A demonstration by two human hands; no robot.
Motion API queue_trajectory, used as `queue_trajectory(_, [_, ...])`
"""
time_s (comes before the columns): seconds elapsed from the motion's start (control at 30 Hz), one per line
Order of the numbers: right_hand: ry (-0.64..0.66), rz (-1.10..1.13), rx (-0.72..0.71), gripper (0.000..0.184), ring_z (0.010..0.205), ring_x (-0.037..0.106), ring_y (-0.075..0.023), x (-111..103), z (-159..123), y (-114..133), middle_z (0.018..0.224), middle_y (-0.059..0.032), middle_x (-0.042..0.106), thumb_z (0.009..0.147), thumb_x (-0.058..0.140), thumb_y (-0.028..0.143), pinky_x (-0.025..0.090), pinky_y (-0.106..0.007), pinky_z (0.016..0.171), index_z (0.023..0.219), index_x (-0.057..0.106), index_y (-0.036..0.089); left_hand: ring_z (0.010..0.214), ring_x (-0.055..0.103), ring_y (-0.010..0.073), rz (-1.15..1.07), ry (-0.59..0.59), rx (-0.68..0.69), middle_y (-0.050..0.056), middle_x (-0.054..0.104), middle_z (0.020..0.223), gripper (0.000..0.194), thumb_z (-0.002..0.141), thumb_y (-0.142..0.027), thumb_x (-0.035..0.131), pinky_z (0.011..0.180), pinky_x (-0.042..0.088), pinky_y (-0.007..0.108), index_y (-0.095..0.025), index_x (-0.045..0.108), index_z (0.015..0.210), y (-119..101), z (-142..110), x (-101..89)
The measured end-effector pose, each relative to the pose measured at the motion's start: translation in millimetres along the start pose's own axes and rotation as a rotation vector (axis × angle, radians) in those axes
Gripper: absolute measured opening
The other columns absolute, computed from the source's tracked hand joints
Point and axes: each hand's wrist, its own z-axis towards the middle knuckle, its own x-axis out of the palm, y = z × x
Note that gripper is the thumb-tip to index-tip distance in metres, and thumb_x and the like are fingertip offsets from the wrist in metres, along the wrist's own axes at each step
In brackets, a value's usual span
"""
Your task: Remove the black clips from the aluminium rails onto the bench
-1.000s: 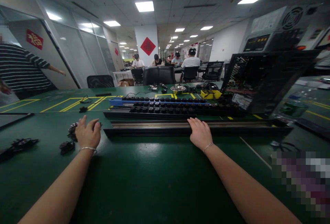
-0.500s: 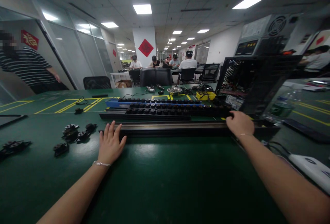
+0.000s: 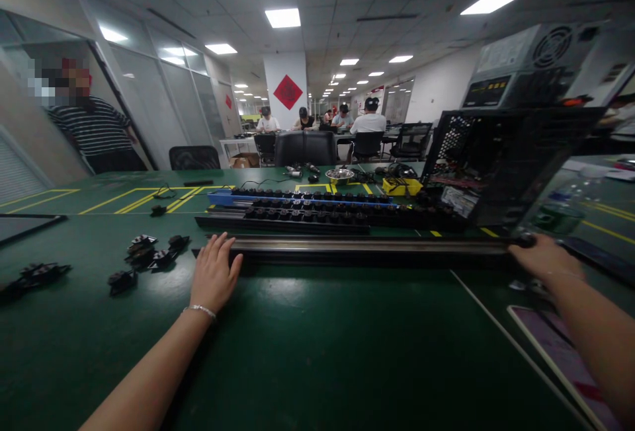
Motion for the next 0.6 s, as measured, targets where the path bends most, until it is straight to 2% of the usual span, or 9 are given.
queue_trajectory(0.03, [0.089,0.039,0.071,0.06,0.084,0.058,-0.0268,-2.2,-2.7,2.6,0.099,-0.0251,0.062,0.069,0.064,0.044,0.03,-0.037,0.06,0.12,0.059,0.014,0.136,0.025,0.0235,-0.012,-0.003,0.02,0.011,0.04,0.142,0.05,0.089,-0.041,0.031,0.11,0.023,0.044,-0.017,0.044,0.13,-1.3,0.5,0.1])
queue_trajectory(0.1, [0.182,0.081,0.149,0.063,0.099,0.054,-0.0307,-7.2,-9.7,8.3,0.114,-0.0268,0.056,0.071,0.06,0.044,0.029,-0.04,0.064,0.127,0.052,0.016,0.137,0.024,0.0241,-0.015,0.023,0.053,0.011,0.038,0.144,0.05,0.089,-0.041,0.032,0.11,0.023,0.045,-0.018,0.043,0.132,-4.4,0.3,1.9])
queue_trajectory(0.2, [0.185,0.11,0.137,0.063,0.11,0.048,-0.0315,-12.9,-19.5,15.2,0.122,-0.0274,0.051,0.074,0.057,0.043,0.028,-0.041,0.067,0.129,0.05,0.015,0.138,0.021,0.026,0.008,0.1,0.063,0.01,0.034,0.147,0.052,0.089,-0.041,0.032,0.11,0.021,0.048,-0.019,0.041,0.134,-7.5,-1.0,6.8])
queue_trajectory(0.37, [0.18,0.127,0.101,0.06,0.108,0.049,-0.0347,-14.3,-24.9,18.1,0.119,-0.028,0.053,0.074,0.055,0.043,0.027,-0.043,0.067,0.127,0.052,0.016,0.137,0.022,0.0273,-0.017,0.24,-0.005,0.01,0.035,0.146,0.052,0.089,-0.04,0.032,0.108,0.024,0.053,-0.021,0.039,0.136,-5.7,-0.6,13.7])
queue_trajectory(0.6, [0.154,0.08,0.058,0.053,0.099,0.054,-0.0329,-18.1,-26.2,22.4,0.11,-0.0278,0.059,0.076,0.056,0.042,0.026,-0.042,0.065,0.121,0.058,0.016,0.138,0.021,0.0279,-0.058,0.235,-0.009,0.011,0.036,0.145,0.052,0.088,-0.041,0.034,0.107,0.027,0.052,-0.02,0.04,0.136,-4.7,-0.4,16.5])
